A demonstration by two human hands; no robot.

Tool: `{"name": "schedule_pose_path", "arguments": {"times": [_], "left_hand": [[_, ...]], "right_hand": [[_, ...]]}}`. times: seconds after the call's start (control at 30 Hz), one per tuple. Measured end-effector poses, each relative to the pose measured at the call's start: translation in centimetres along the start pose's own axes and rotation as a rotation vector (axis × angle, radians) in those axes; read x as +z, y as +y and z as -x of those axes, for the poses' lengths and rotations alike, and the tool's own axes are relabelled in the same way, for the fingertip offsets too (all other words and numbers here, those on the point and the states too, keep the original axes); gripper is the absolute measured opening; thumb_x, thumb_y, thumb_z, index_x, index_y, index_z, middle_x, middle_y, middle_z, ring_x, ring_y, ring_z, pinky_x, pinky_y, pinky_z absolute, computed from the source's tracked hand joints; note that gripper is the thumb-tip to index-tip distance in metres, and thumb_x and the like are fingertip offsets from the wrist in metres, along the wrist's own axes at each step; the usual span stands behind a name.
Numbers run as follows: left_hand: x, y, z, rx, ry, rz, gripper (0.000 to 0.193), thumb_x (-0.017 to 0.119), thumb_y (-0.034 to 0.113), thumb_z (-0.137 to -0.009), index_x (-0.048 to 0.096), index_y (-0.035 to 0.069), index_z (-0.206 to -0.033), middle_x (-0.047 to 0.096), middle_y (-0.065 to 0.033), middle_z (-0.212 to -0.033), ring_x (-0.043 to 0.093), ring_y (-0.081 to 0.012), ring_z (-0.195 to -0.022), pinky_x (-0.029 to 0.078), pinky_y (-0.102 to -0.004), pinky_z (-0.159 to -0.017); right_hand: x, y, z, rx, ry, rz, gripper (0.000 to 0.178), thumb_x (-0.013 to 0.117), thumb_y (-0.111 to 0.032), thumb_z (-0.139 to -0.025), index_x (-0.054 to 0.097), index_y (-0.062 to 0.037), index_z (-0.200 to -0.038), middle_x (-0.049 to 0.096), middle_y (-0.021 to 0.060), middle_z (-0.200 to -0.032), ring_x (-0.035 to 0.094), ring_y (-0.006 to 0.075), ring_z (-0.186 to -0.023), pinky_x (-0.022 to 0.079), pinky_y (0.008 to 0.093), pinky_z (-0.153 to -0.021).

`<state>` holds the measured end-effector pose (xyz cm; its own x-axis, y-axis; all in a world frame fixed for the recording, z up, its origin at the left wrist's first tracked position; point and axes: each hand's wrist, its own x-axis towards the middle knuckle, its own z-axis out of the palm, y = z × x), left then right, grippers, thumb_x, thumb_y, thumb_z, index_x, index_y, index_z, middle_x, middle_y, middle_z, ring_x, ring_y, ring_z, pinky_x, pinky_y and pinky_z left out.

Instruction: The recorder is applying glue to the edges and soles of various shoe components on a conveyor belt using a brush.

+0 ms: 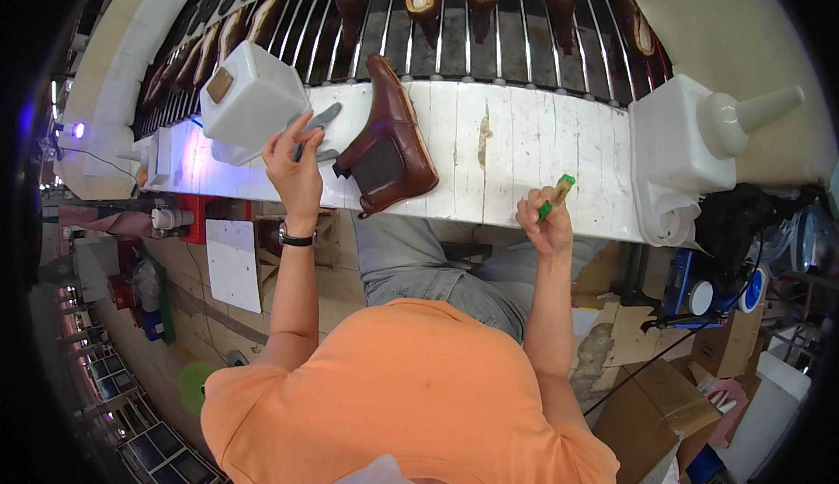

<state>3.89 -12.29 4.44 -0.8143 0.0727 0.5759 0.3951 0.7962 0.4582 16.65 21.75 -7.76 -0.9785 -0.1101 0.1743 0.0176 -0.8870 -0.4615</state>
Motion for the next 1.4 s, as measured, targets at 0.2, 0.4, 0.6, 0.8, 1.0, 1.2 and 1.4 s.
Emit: {"name": "schedule_pose_path", "arguments": {"times": [0.2, 0.4, 0.6, 0.8, 1.0, 1.2, 1.4], "left_hand": [[1.8, 2.4, 3.3, 0.184, -0.601, -0.248, 0.111, 0.074, 0.048, -0.073, 0.011, -0.006, -0.147, 0.022, -0.0321, -0.148, 0.014, -0.0498, -0.139, 0.014, -0.0571, -0.112], [3.4, 2.8, 3.2, 0.065, -0.657, -0.185, 0.134, 0.087, 0.034, -0.047, 0.006, 0.012, -0.152, 0.03, -0.0233, -0.141, 0.036, -0.0427, -0.122, 0.029, -0.058, -0.1], [1.3, 3.7, 0.6, -0.053, -0.485, 0.275, 0.126, 0.084, 0.04, -0.063, 0.002, -0.002, -0.149, 0.033, -0.028, -0.142, 0.031, -0.0421, -0.133, 0.026, -0.052, -0.108], [5.7, 8.7, 5.7, -0.123, -0.637, -0.26, 0.133, 0.083, 0.054, -0.057, 0.005, -0.001, -0.149, 0.002, -0.0261, -0.155, -0.001, -0.0472, -0.142, 0.009, -0.074, -0.101], [4.4, 5.1, 5.2, -0.09, -0.539, -0.035, 0.116, 0.08, 0.019, -0.056, 0.012, 0.007, -0.15, 0.018, -0.0232, -0.149, 0.023, -0.0446, -0.134, 0.026, -0.0651, -0.099], [1.3, 1.7, 4.3, -0.065, -0.537, 0.248, 0.114, 0.074, 0.015, -0.056, 0.01, 0.004, -0.15, 0.019, -0.0251, -0.149, 0.025, -0.0444, -0.134, 0.025, -0.0518, -0.108], [1.0, 1.6, 4.3, -0.105, -0.576, 0.229, 0.115, 0.074, 0.015, -0.055, 0.011, 0.004, -0.15, 0.017, -0.022, -0.152, 0.02, -0.0415, -0.138, 0.022, -0.0478, -0.112]], "right_hand": [[-1.2, 0.0, 0.4, -0.009, -0.03, -0.061, 0.024, 0.065, -0.03, -0.09, 0.063, -0.0066, -0.096, 0.055, 0.0029, -0.076, 0.042, 0.0117, -0.058, 0.032, 0.023, -0.05], [-1.2, 0.0, 0.5, 0.015, 0.007, -0.025, 0.025, 0.064, -0.032, -0.091, 0.062, -0.0077, -0.093, 0.055, 0.003, -0.075, 0.042, 0.0123, -0.055, 0.031, 0.024, -0.048], [-1.0, -0.1, 0.0, 0.047, -0.025, -0.041, 0.024, 0.065, -0.03, -0.089, 0.062, -0.0069, -0.093, 0.056, 0.0045, -0.075, 0.041, 0.0125, -0.054, 0.032, 0.0241, -0.048], [2.1, -0.2, -1.5, -0.027, 0.183, 0.157, 0.022, 0.061, -0.023, -0.092, 0.06, -0.0017, -0.088, 0.054, 0.0041, -0.074, 0.045, 0.013, -0.054, 0.033, 0.0241, -0.048], [5.7, -1.6, -14.1, 0.093, 0.234, 0.917, 0.012, 0.067, -0.01, -0.082, 0.068, 0.0019, -0.082, 0.063, 0.0034, -0.069, 0.048, 0.0066, -0.055, 0.035, 0.0217, -0.049], [5.9, 2.9, -25.4, 0.171, 0.14, 1.181, 0.013, 0.069, -0.014, -0.084, 0.07, -0.0014, -0.082, 0.066, 0.0016, -0.072, 0.049, 0.0052, -0.057, 0.037, 0.0211, -0.051], [4.2, 5.2, -29.5, 0.346, 0.074, 1.283, 0.014, 0.072, -0.018, -0.081, 0.072, -0.0043, -0.079, 0.066, 0.0003, -0.07, 0.049, 0.0049, -0.057, 0.038, 0.0223, -0.05]]}}
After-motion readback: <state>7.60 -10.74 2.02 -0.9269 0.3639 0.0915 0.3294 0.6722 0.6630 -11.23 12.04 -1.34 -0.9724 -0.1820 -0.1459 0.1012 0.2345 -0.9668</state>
